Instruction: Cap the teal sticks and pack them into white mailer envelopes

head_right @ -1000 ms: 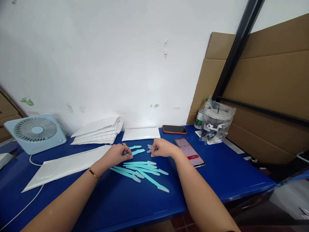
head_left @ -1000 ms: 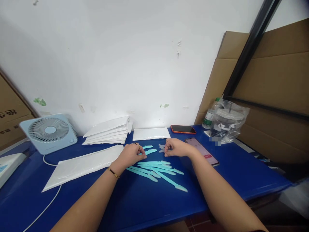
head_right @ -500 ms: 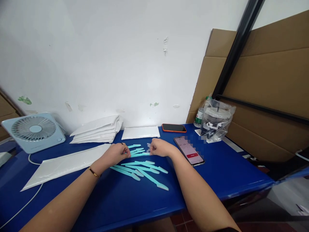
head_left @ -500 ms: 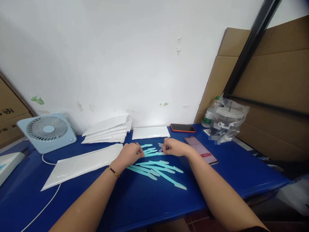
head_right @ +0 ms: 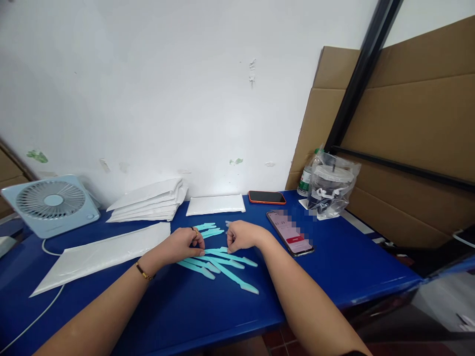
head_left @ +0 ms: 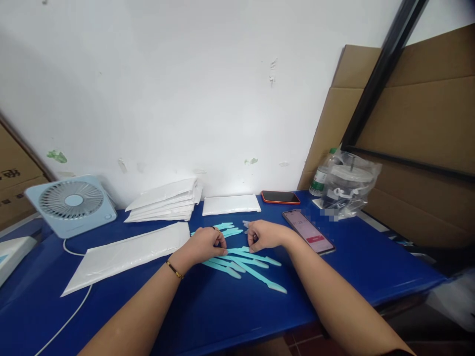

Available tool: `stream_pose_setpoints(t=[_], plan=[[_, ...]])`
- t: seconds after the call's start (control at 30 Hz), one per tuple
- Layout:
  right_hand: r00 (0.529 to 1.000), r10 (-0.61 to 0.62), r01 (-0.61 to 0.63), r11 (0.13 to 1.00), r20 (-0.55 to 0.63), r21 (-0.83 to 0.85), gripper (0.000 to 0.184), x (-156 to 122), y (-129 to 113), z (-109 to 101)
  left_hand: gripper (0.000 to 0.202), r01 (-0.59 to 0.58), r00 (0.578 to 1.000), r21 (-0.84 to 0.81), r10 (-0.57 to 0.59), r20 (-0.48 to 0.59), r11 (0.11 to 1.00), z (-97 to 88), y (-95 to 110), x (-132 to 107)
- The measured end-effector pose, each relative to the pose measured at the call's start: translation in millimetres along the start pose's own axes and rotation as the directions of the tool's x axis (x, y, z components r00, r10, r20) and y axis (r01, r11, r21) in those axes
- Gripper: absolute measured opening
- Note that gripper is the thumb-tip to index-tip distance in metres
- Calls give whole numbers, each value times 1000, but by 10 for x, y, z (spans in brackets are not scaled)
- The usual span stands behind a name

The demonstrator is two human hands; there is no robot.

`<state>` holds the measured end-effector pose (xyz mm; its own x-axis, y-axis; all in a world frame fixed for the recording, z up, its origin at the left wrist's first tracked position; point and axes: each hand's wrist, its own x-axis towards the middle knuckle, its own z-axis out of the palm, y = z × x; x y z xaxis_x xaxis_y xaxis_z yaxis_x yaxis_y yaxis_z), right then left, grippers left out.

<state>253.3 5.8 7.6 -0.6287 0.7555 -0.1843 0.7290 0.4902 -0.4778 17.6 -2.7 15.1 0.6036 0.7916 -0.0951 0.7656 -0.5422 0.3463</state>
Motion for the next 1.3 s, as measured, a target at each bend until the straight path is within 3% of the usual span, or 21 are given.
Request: stream_pose_setpoints(t=[0.1, 0.2, 0.33, 0.4, 0.47, 0.53, 0.63, 0.7, 0.87, 1.0, 1.2, 1.3], plan=[[998, -42, 40, 999, -56, -37, 13, 27, -5, 27, 20, 25, 1000, 4, -25, 9, 1000, 6, -23, 7], [988, 0, -13, 996, -154, -83, 9, 8, 59, -12, 19, 61, 998, 41, -60, -25, 997, -24, -97, 11], [942, 109, -134, 989, -317, -60, 7, -72, 161, -123, 18, 143, 976, 116, -121, -184, 983, -82, -210, 17], [932, 137, -154, 988, -336, -22, 8, -139, 163, -187, 20, 154, 960, 115, -121, -251, 981, -92, -209, 19], [955, 169, -171, 985, -242, 12, 13, -218, 121, -243, 21, 118, 965, 80, -96, -243, 990, -79, -149, 21], [975, 217, -217, 976, -39, 19, 19, -286, 55, -275, 22, 55, 983, 41, -47, -178, 998, -45, -54, 24], [926, 307, -307, 951, 219, -37, 23, -321, -27, -256, 25, -6, 994, 25, 9, -109, 1000, 31, 73, 34], [917, 312, -307, 950, 247, -60, 17, -293, -38, -209, 24, -29, 995, 31, 32, -92, 999, 79, 116, 44], [989, 129, -126, 991, 69, -42, 8, -179, 39, -106, 15, -32, 995, 47, 36, -90, 998, 127, 125, 70], [991, 5, -13, 998, -137, -61, 9, -129, 68, -91, 18, 25, 993, 90, -15, -115, 996, 77, 105, 88], [950, 60, -97, 989, -306, -108, 5, -63, 162, -89, 17, 146, 973, 155, -113, -202, 977, -25, -92, 71], [935, 107, -142, 987, -338, -80, 16, -100, 179, -121, 16, 179, 962, 152, -141, -233, 972, -51, -196, 44]])
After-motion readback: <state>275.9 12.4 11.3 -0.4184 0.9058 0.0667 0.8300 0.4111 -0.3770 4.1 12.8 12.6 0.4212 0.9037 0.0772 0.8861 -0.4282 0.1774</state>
